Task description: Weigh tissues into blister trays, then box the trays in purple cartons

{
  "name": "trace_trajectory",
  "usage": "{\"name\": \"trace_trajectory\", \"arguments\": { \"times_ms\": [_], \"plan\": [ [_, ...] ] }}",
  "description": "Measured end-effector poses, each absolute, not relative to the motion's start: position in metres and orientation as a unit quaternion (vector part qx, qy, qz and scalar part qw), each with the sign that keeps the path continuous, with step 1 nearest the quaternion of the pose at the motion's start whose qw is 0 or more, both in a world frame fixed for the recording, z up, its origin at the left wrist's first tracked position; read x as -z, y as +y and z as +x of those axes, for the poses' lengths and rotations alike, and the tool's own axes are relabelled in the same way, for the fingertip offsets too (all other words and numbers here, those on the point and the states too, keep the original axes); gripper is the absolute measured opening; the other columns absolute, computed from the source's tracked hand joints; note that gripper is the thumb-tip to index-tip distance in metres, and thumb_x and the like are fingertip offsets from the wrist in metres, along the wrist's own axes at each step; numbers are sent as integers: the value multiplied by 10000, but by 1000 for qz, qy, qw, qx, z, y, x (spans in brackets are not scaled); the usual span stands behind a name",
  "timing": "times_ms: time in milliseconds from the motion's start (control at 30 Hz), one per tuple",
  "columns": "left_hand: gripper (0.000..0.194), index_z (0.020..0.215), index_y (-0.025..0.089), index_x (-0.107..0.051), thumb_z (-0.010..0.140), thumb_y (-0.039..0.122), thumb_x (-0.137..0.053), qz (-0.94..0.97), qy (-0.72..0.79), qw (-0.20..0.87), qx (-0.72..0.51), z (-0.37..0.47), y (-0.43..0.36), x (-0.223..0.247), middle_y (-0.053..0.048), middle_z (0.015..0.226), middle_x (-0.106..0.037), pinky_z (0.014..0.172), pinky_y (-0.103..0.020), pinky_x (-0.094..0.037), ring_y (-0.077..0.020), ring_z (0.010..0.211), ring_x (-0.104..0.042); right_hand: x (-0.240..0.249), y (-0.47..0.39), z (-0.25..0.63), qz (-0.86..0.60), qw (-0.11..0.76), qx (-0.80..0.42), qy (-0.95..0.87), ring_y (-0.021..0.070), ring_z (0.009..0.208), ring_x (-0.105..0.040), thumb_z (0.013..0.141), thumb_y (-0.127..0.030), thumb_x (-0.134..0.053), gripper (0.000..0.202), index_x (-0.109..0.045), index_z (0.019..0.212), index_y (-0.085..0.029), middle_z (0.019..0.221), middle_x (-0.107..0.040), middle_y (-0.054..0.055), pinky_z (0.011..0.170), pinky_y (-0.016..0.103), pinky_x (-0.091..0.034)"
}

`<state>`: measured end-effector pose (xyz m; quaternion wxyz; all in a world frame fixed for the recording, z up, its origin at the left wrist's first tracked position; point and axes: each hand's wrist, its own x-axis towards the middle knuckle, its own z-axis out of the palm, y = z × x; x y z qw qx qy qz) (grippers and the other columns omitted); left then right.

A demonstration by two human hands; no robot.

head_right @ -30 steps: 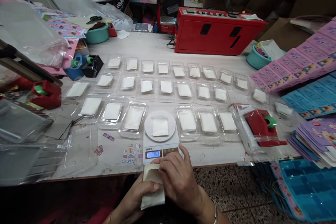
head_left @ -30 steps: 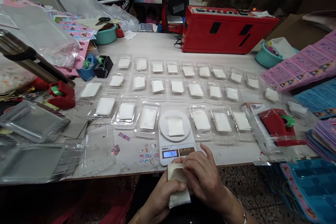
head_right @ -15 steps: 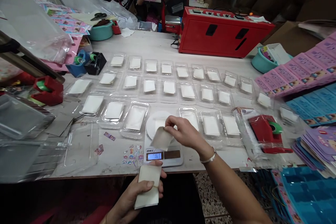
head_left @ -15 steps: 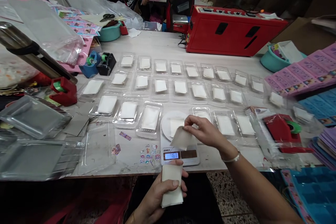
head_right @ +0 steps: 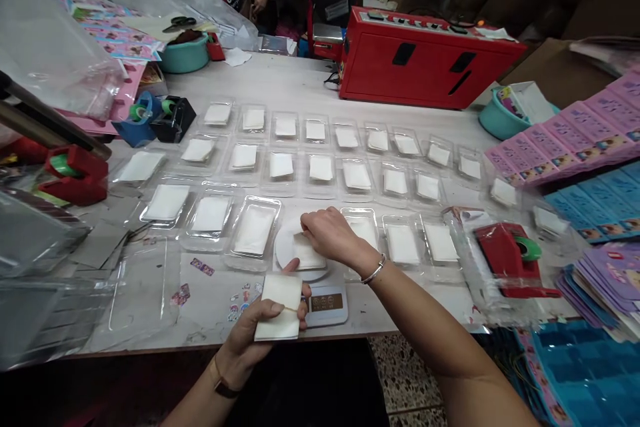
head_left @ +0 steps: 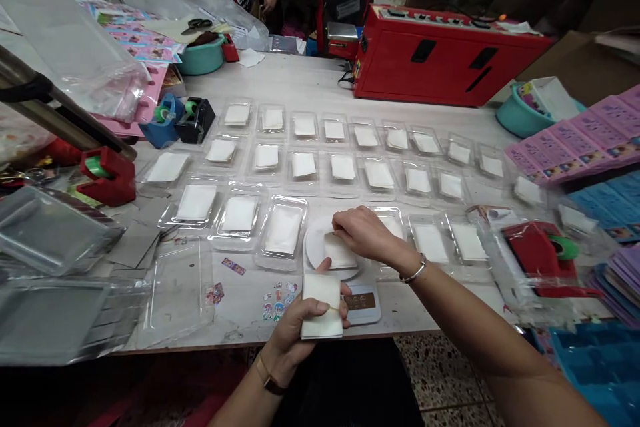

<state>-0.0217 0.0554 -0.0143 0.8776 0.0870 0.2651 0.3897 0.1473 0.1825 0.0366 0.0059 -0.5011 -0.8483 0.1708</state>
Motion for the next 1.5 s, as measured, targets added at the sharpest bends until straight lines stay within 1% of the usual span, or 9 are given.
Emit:
{"name": "trace_trajectory", "arguments": {
  "times_ms": [133, 200, 367, 500, 700, 833, 1033, 1267, 1500],
  "plan": [
    [974, 1526, 283, -319, 639, 174, -705, 94, 262, 878, -390, -27, 52, 12, -66, 1072, -671, 760, -321, -517, -156, 760, -625, -33, 179, 155, -509, 25, -144, -848, 235, 886, -608, 918, -165, -603, 44, -631, 888, -179, 956, -703, 91, 766, 332, -380],
    [926, 1497, 271, -388, 637, 180, -719, 106, 252, 872, -405, -41, 48, 5, -62, 1041, -671, 743, -307, -526, -158, 766, -624, -34, 173, 168, -524, 83, -132, -837, 252, 950, -615, 932, -212, -605, 59, -632, 975, -183, 1017, -697, 97, 801, 353, -418],
    [730, 1334, 212, -605, 622, 228, -766, 132, 280, 806, -505, -101, 31, -15, -73, 1022, -669, 707, -302, -553, -160, 734, -606, -42, 142, 211, -554, 273, -123, -777, 233, 910, -633, 962, -277, -548, 93, -614, 944, -214, 944, -686, 59, 801, 360, -467],
    [693, 1287, 202, -640, 607, 225, -774, 128, 364, 743, -547, -134, 16, -16, -67, 986, -662, 676, -302, -561, -159, 714, -586, -39, 114, 227, -576, 321, -164, -734, 202, 833, -625, 962, -290, -531, 144, -590, 847, -226, 858, -656, 29, 766, 331, -470],
    [672, 1248, 204, -664, 589, 261, -785, 132, 362, 747, -542, -130, 9, -16, -72, 961, -651, 667, -314, -555, -166, 703, -581, -55, 90, 233, -579, 315, -246, -711, 178, 772, -608, 972, -381, -531, 199, -605, 878, -223, 814, -636, 17, 711, 294, -478],
    [704, 1295, 194, -636, 607, 267, -763, 151, 330, 766, -530, -122, 9, -15, -73, 961, -644, 665, -310, -539, -165, 698, -577, -84, 81, 238, -535, 256, -311, -743, 164, 722, -600, 976, -402, -528, 236, -614, 853, -220, 775, -636, 14, 664, 276, -476],
    [691, 1330, 206, -606, 656, 281, -740, 152, 273, 799, -514, -121, 6, -1, -77, 1013, -638, 693, -314, -526, -164, 733, -586, -108, 73, 232, -460, 180, -377, -783, 158, 751, -611, 997, -349, -507, 200, -620, 899, -216, 827, -659, 27, 696, 282, -487],
    [573, 1319, 249, -599, 770, 314, -749, 156, 255, 824, -481, -90, 14, 3, -77, 1067, -672, 804, -310, -536, -188, 855, -655, -105, 62, 209, -320, 199, -496, -782, 156, 861, -614, 994, -275, -532, 175, -613, 858, -200, 925, -646, 55, 785, 306, -498],
    [744, 1290, 185, -604, 718, 636, -757, 118, 199, 909, -346, -26, 11, 27, -112, 1001, -724, 795, -354, -536, -277, 905, -708, -86, 50, 172, -361, 198, -429, -804, 197, 1138, -571, 949, -157, -535, 128, -614, 871, -221, 1136, -632, 65, 975, 383, -501]
  ]
}}
